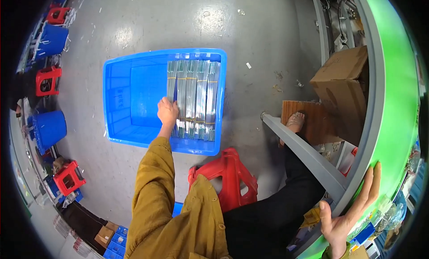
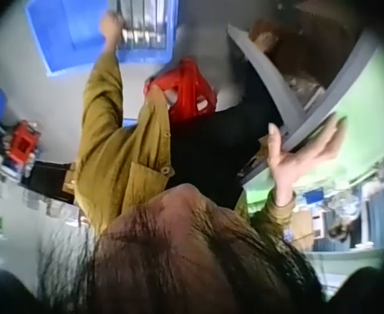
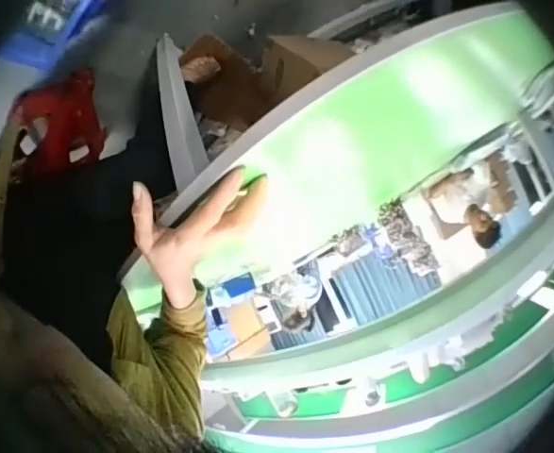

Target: Sorting, aligning, and bundling thin electrical components or LED strips using rubber bands and tape.

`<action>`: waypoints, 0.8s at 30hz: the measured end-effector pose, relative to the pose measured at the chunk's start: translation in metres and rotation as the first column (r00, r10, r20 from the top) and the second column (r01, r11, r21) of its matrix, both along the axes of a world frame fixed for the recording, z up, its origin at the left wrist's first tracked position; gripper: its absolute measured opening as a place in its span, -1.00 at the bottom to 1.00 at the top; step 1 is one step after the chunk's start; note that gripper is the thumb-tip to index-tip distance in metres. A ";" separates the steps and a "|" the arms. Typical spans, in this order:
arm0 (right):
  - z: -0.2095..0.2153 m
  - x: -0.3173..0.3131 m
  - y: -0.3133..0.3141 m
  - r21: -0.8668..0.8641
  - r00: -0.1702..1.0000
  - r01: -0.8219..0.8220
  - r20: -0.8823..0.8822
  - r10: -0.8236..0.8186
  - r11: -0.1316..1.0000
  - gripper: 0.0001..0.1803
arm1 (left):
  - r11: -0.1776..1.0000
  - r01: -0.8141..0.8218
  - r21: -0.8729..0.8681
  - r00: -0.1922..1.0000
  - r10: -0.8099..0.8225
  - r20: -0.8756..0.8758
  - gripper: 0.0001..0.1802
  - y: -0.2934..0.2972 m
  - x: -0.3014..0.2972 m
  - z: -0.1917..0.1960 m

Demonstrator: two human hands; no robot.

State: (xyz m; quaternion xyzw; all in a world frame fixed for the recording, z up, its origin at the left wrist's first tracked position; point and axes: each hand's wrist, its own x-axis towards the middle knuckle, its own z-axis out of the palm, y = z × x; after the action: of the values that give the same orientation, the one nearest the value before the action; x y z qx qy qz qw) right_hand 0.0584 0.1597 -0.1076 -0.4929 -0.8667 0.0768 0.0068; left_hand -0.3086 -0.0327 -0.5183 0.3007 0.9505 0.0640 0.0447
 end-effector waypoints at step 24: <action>0.008 0.008 -0.001 0.056 0.996 -0.088 -0.017 0.089 0.995 -0.16 | 0.972 -0.192 0.135 0.950 0.149 0.275 -0.34 -0.013 0.020 0.022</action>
State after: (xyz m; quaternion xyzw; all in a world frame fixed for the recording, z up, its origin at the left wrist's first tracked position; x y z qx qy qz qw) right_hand 0.0661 0.1585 -0.1001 -0.4530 -0.8893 0.0576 0.0254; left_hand -0.2884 -0.0452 -0.4962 0.2087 0.9504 0.1830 0.1401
